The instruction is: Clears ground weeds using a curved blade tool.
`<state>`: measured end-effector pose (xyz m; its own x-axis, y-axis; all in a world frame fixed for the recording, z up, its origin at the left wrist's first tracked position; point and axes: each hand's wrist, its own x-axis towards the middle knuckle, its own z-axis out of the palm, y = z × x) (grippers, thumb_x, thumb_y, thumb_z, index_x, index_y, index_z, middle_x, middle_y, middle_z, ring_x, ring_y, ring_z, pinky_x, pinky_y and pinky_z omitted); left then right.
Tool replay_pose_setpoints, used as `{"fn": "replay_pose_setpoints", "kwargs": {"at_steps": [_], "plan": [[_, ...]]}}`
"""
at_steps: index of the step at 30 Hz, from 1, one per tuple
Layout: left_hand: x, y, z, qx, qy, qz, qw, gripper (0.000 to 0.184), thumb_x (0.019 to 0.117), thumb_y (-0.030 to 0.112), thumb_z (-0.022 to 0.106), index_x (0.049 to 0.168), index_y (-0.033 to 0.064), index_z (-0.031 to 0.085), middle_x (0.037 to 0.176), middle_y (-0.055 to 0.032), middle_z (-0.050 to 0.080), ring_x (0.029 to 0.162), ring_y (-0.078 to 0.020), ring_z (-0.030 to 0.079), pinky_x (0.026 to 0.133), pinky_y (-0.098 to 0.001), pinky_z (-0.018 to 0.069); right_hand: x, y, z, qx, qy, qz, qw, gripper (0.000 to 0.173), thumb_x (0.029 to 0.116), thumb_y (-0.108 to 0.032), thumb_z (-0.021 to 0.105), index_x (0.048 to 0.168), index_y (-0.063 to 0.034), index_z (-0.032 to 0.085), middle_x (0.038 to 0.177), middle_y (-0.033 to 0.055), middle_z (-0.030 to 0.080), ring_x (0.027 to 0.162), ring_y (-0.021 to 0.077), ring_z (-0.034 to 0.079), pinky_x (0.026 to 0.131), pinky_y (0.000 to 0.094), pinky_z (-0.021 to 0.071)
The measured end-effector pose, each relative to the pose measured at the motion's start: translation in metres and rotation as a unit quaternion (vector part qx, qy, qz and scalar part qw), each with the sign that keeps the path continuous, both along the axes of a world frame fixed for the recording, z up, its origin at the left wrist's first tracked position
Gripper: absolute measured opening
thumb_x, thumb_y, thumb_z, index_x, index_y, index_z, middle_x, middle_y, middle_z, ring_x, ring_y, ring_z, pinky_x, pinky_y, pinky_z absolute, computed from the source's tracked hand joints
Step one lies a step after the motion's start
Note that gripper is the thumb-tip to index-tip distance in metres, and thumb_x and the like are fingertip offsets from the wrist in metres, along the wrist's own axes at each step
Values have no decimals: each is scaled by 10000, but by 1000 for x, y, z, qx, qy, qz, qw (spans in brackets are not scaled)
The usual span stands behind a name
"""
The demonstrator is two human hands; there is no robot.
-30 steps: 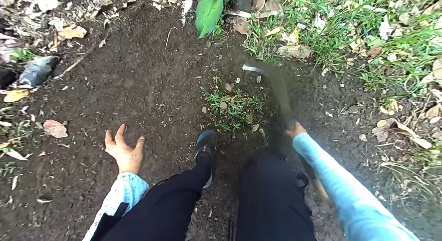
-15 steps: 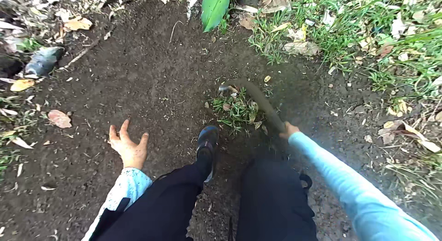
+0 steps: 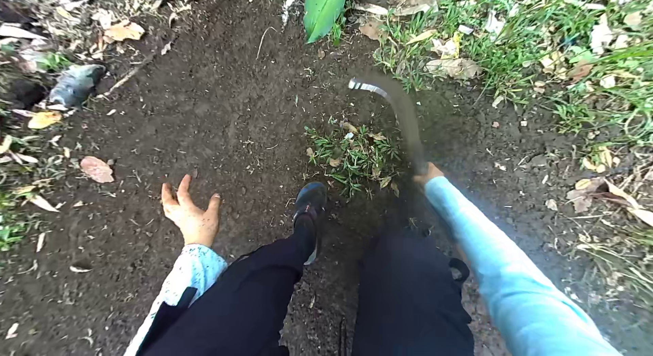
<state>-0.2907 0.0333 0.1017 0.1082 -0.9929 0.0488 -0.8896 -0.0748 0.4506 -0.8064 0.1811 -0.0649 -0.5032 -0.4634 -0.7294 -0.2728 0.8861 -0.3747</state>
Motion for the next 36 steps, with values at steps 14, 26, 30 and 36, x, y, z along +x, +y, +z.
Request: {"fn": "replay_pose_setpoints", "kwargs": {"at_steps": [14,26,30,36], "plan": [[-17,-6,11,9,11,19,1000,727,889,106,737,1538,44,416,1664,-333,96,1538,-519,113,1221,-636,138,25,4,-4,-13,-14,-50,999,685,922,-103,748,1490,66,405,1292,343,600,1137,476,639,974,615,517],[-23,-8,8,5,7,25,1000,747,877,106,748,1543,57,412,1660,-340,104,1526,-542,129,1214,-654,136,27,-20,27,-59,-42,-90,993,681,959,-138,711,1521,43,371,1302,342,591,1123,460,645,958,596,534],[-25,-15,13,1,11,44,999,752,880,97,747,1551,80,407,1666,-324,104,1537,-516,125,1225,-630,143,48,4,-16,54,-14,100,993,779,874,-141,797,1521,51,410,1433,351,528,1339,500,526,1107,658,422],[-15,-8,2,18,6,46,999,771,877,112,755,1556,62,394,1656,-343,115,1518,-549,157,1215,-650,146,4,79,41,119,-13,154,981,743,955,-169,716,1566,14,335,1415,328,561,1338,472,546,1127,610,414]]}}
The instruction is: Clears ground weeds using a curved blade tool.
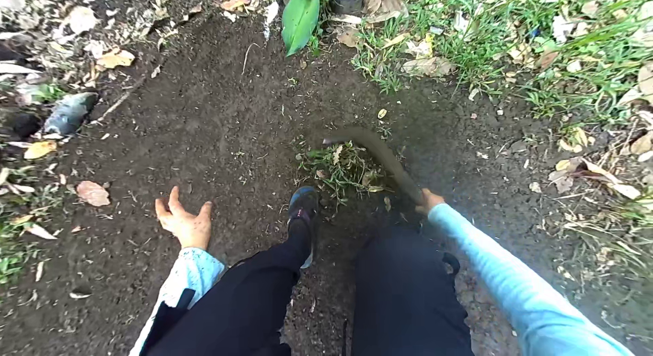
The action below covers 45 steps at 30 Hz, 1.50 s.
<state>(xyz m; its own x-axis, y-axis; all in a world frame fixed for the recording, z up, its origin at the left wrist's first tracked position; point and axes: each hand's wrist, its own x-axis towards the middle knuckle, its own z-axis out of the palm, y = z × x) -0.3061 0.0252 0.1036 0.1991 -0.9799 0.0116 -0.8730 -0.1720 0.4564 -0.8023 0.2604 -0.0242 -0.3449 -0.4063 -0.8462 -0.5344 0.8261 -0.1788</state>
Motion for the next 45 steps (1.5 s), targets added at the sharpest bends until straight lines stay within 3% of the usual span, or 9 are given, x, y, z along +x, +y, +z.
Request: {"fn": "replay_pose_setpoints", "kwargs": {"at_steps": [5,12,16,19,25,31,34,38,45], "plan": [[1,5,2,5,-5,-1,1000,795,863,122,761,1565,104,389,1676,-304,86,1533,-516,140,1220,-631,163,0,-38,-22,-129,2,-308,943,663,959,-103,711,1510,58,377,1320,338,588,1133,453,648,966,582,533],[27,4,28,-2,-56,-51,997,764,874,126,750,1543,18,398,1645,-376,95,1501,-594,146,1195,-678,185,29,112,-30,55,-21,-57,997,784,962,-201,721,1594,-15,295,1426,307,566,1345,452,554,1139,594,414],[37,-14,48,104,-99,-165,976,679,899,88,753,1507,25,456,1602,-373,232,1438,-621,262,1102,-771,263,5,65,1,-65,-7,-236,970,721,973,-121,682,1561,56,304,1401,333,555,1267,427,598,1080,551,473],[-8,-30,49,177,-157,-235,943,675,879,100,809,1481,49,507,1594,-360,269,1399,-640,306,1044,-810,290,29,47,-34,-89,0,-338,937,771,930,-70,713,1558,61,285,1350,311,576,1149,396,647,989,512,531],[-133,-39,-19,230,-101,-286,925,742,882,166,819,1531,115,461,1659,-308,165,1456,-622,222,1038,-826,282,63,149,-44,80,-18,-153,985,735,989,-204,693,1602,-63,312,1438,295,565,1363,442,541,1148,595,404],[-186,27,-115,215,61,-110,968,727,937,206,725,1573,109,386,1675,-293,130,1509,-552,178,1134,-735,261,59,72,-17,-90,-19,-436,895,756,993,-73,652,1593,28,203,1230,275,607,930,324,667,834,439,563],[-181,83,-152,229,104,19,968,751,925,238,743,1572,111,385,1668,-297,145,1503,-500,254,1173,-608,321,97,124,-71,-4,20,-302,953,717,953,-202,720,1536,51,387,1434,283,566,1322,370,580,1143,502,434],[-162,119,-164,227,165,107,954,779,923,153,737,1586,68,338,1659,-315,139,1515,-472,235,1193,-542,311,96,207,-85,58,-15,-140,988,626,957,-353,675,1467,-25,517,1370,258,621,1298,404,591,1110,571,445],[-151,110,-171,243,196,145,939,767,949,108,692,1605,75,295,1666,-301,125,1530,-446,207,1200,-525,290,77,97,-12,-30,15,-397,917,770,980,-97,685,1586,44,233,1378,300,574,1174,385,644,1014,487,512]]}}
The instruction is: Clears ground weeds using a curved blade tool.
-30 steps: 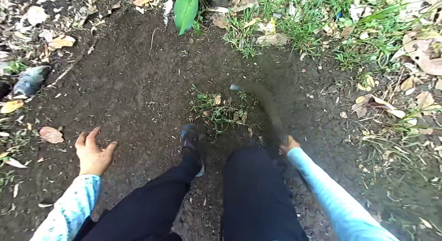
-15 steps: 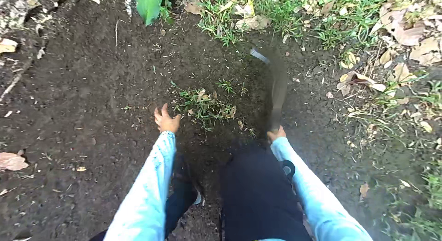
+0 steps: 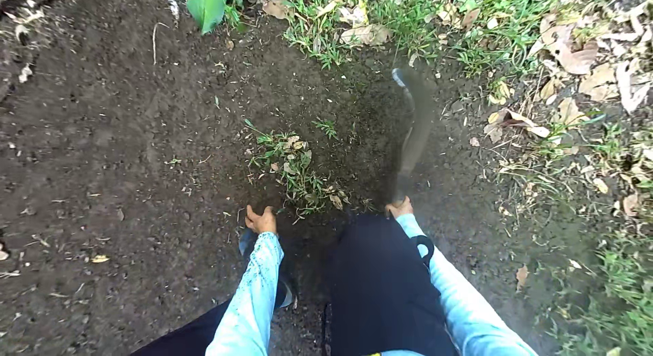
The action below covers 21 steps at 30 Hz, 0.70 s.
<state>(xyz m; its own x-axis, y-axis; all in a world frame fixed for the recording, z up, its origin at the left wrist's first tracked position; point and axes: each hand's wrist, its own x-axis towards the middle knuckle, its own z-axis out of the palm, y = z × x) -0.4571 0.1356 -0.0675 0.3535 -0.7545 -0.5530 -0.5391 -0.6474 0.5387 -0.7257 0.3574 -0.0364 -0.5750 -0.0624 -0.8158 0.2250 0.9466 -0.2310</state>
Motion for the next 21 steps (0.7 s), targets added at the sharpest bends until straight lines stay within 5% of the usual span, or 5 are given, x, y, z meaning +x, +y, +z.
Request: {"fn": "replay_pose_setpoints", "kwargs": {"at_steps": [5,11,17,20,21], "plan": [[0,-14,12,-19,18,28,999,760,946,85,678,1605,82,299,1659,-296,152,1513,-434,244,1177,-524,327,15,97,-70,115,-64,227,965,716,963,-337,683,1564,-83,387,1412,238,600,1322,396,579,1106,584,449],[5,-18,11,-30,7,38,999,776,930,73,686,1606,103,305,1652,-301,159,1495,-448,262,1148,-537,350,-14,-4,16,-35,4,4,999,774,991,-110,674,1594,31,209,1343,296,583,1105,372,661,959,477,538],[5,-15,14,-22,-11,50,998,761,940,88,682,1604,106,312,1650,-301,174,1494,-450,276,1153,-541,356,23,42,-11,96,-134,231,959,486,1127,-227,400,1529,46,412,1564,244,455,1474,318,428,1226,433,311],[5,-17,11,-21,-31,44,998,756,937,100,692,1600,112,328,1646,-293,207,1485,-440,307,1141,-534,374,38,64,-41,59,94,124,986,434,1012,-247,623,1371,-4,609,1218,271,698,1159,407,676,1039,575,495],[3,-17,12,-16,-31,45,998,756,943,105,688,1604,117,322,1647,-292,205,1485,-441,304,1138,-537,371,20,49,-20,41,59,115,991,583,992,-223,652,1501,-10,465,1279,279,666,1196,410,659,1056,573,487]]}}
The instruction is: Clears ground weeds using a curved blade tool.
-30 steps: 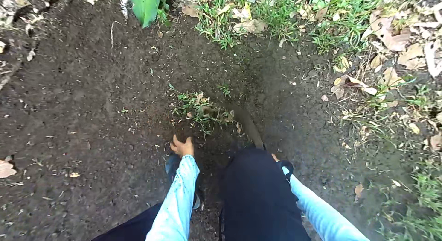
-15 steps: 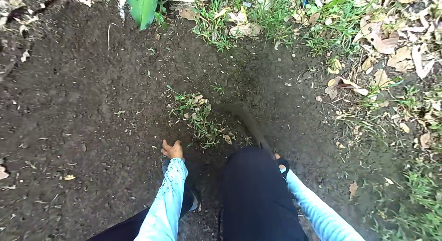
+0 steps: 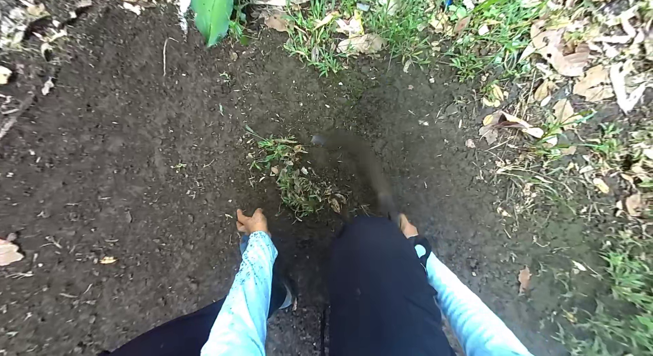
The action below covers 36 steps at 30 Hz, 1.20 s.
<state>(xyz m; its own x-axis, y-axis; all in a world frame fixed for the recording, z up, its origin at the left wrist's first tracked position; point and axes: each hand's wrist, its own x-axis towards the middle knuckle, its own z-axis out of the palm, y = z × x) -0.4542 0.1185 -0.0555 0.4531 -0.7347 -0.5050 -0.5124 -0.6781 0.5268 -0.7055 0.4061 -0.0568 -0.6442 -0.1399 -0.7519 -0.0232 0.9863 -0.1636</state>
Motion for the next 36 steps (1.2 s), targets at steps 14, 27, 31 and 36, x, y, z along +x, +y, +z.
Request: {"fn": "replay_pose_setpoints", "kwargs": {"at_steps": [14,27,31,36], "plan": [[-19,-4,7,4,7,-12,1000,764,951,89,665,1614,105,286,1657,-283,177,1492,-428,285,1151,-515,352,-45,-8,25,-18,-64,-46,997,799,971,-145,692,1606,9,233,1399,305,581,1275,409,611,1092,528,471],[-21,-8,3,-9,16,6,1000,765,949,72,657,1616,108,283,1660,-279,170,1503,-422,266,1162,-515,340,-35,24,31,-7,-24,-114,993,804,966,-159,711,1597,27,248,1394,308,585,1273,410,612,1099,522,467],[-21,-7,-1,-3,19,9,1000,772,948,88,663,1619,117,280,1657,-283,176,1494,-429,280,1144,-530,357,-15,-1,10,7,-79,-137,987,737,982,-145,685,1576,42,290,1427,260,576,1279,336,614,1091,454,479],[-11,-33,9,-34,15,7,999,785,934,89,684,1612,87,287,1654,-287,185,1503,-426,272,1160,-520,355,-4,50,4,55,-144,90,984,627,988,-291,676,1483,39,478,1431,305,562,1352,431,540,1154,556,394]]}}
